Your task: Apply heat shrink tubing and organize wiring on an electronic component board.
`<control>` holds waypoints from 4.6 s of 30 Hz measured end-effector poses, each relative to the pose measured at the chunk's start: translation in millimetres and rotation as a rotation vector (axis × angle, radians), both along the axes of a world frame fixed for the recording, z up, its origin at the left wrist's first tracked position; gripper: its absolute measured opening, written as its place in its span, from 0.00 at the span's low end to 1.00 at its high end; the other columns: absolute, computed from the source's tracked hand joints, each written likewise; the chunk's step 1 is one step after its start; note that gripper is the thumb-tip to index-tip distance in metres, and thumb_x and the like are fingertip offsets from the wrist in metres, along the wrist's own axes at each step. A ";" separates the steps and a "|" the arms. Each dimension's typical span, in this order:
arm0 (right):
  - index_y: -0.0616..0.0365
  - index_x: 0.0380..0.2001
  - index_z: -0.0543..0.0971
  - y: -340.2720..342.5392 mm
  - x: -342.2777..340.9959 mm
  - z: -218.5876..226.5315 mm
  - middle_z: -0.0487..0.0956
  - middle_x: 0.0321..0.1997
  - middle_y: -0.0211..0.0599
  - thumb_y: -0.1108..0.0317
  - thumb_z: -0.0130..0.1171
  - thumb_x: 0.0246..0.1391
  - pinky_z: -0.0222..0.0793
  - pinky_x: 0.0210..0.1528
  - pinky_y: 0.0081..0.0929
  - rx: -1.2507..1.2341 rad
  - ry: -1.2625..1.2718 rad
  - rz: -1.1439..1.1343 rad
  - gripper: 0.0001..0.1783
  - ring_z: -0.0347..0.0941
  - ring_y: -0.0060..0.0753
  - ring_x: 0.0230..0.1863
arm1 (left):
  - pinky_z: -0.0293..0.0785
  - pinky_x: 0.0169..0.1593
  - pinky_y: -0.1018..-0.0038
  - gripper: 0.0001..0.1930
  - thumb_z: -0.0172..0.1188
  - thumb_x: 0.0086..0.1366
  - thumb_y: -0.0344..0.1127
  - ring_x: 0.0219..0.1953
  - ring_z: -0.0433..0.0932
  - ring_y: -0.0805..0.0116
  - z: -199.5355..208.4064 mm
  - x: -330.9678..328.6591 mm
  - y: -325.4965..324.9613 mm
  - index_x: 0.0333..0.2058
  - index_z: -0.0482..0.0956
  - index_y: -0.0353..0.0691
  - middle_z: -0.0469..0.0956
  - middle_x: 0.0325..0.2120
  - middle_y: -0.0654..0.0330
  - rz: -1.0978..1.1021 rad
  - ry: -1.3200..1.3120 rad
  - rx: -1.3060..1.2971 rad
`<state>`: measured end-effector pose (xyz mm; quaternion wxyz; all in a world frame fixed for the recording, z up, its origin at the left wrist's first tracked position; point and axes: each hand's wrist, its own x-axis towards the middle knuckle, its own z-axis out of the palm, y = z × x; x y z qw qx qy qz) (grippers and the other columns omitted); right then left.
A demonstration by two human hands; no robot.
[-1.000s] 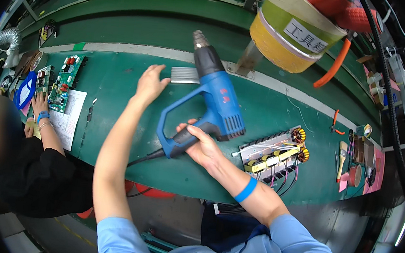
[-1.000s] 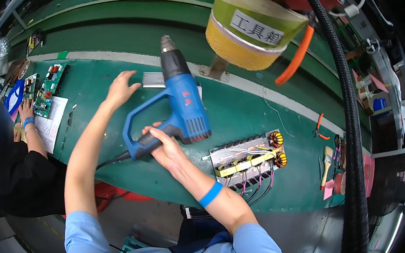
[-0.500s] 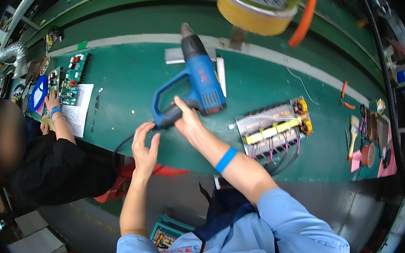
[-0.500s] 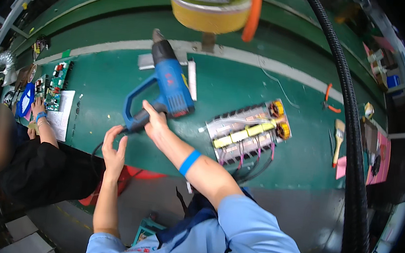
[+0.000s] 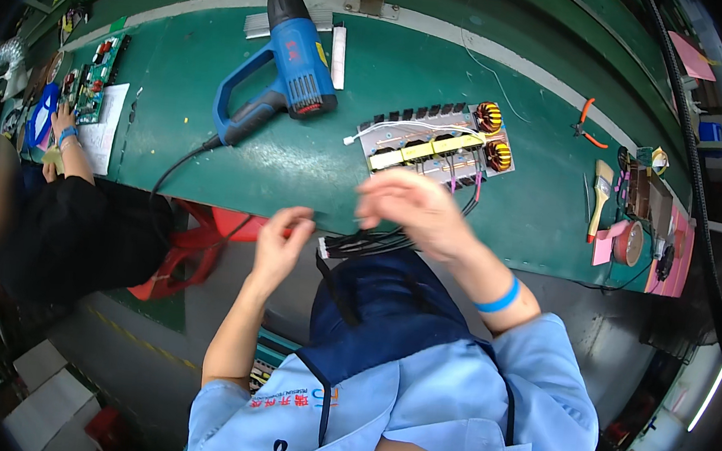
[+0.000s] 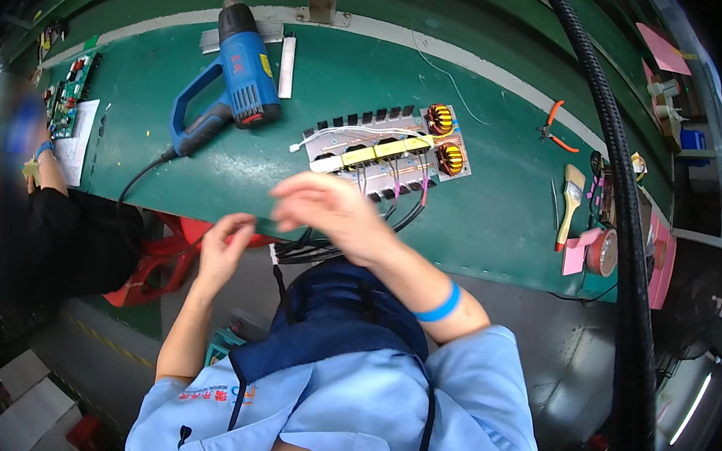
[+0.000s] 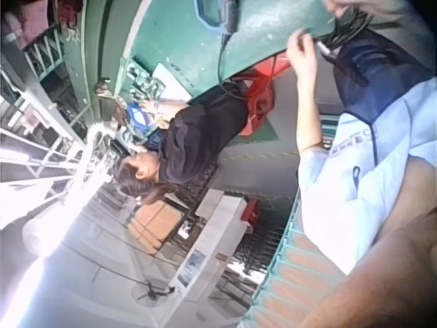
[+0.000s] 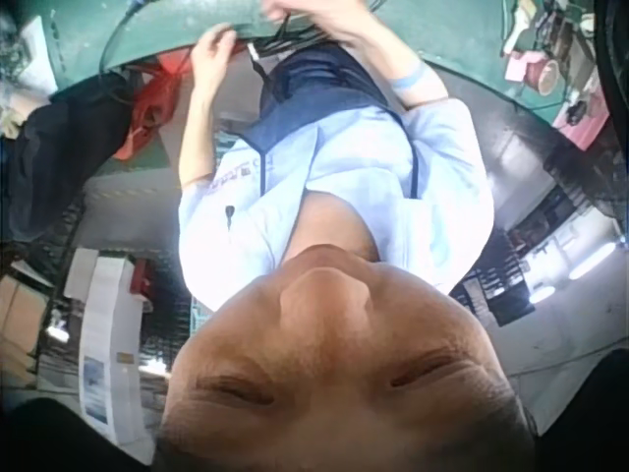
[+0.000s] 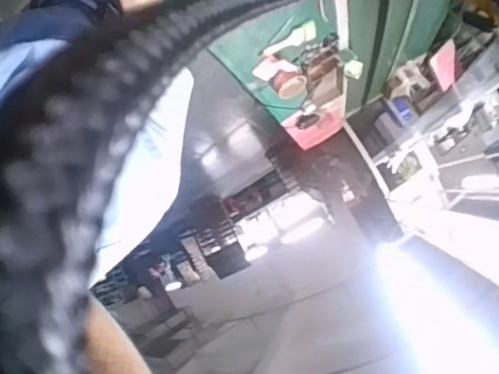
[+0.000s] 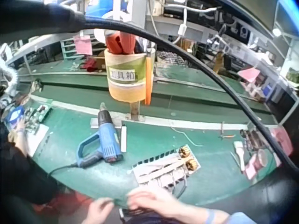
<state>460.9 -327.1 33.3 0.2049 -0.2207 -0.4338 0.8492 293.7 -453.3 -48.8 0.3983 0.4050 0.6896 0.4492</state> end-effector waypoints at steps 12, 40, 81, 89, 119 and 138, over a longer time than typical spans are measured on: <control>0.65 0.39 0.65 -33.7 118.9 -56.4 0.70 0.36 0.39 0.70 0.43 0.48 0.61 0.41 0.21 -0.142 -0.216 0.118 0.14 0.66 0.27 0.38 | 0.62 0.38 0.73 0.17 0.55 0.46 0.37 0.34 0.69 0.62 -20.8 65.8 -16.0 0.34 0.68 0.33 0.71 0.28 0.53 -0.335 0.233 -0.427; 0.66 0.32 0.69 -48.2 28.8 -62.2 0.72 0.29 0.34 0.73 0.44 0.46 0.60 0.36 0.13 0.063 -0.431 -0.020 0.09 0.66 0.17 0.31 | 0.63 0.26 0.84 0.17 0.54 0.45 0.27 0.20 0.66 0.80 7.3 59.6 -60.0 0.37 0.65 0.35 0.67 0.18 0.65 -0.111 -0.151 -0.018; 0.64 0.24 0.67 -30.9 7.9 -48.6 0.71 0.21 0.35 0.73 0.47 0.43 0.63 0.11 0.09 -0.089 -0.805 0.379 0.05 0.69 0.20 0.16 | 0.67 0.32 0.78 0.19 0.38 0.58 0.42 0.31 0.71 0.70 -5.6 66.5 -54.1 0.43 0.59 0.34 0.70 0.32 0.54 -0.490 -1.169 -0.268; 0.67 0.24 0.67 -33.8 6.7 -50.5 0.71 0.22 0.37 0.73 0.45 0.45 0.66 0.12 0.11 -0.066 -0.817 0.349 0.06 0.69 0.21 0.16 | 0.64 0.24 0.85 0.10 0.40 0.56 0.34 0.18 0.69 0.78 -0.2 75.1 -44.8 0.36 0.62 0.36 0.71 0.24 0.60 -0.536 -0.753 -0.320; 0.64 0.19 0.69 -104.9 45.0 -87.4 0.70 0.19 0.34 0.71 0.50 0.39 0.64 0.22 0.17 0.031 -0.539 -0.099 0.06 0.67 0.20 0.20 | 0.66 0.23 0.81 0.09 0.47 0.53 0.33 0.21 0.69 0.78 9.0 78.1 -40.7 0.28 0.68 0.32 0.71 0.18 0.63 -0.358 0.174 -0.158; 0.64 0.20 0.68 -84.9 62.7 -24.0 0.70 0.19 0.30 0.71 0.46 0.43 0.61 0.25 0.12 0.612 -0.458 -0.224 0.06 0.64 0.14 0.22 | 0.62 0.22 0.81 0.08 0.53 0.49 0.33 0.17 0.67 0.78 -19.9 67.2 -47.8 0.22 0.67 0.34 0.70 0.16 0.62 -0.203 -0.164 -0.102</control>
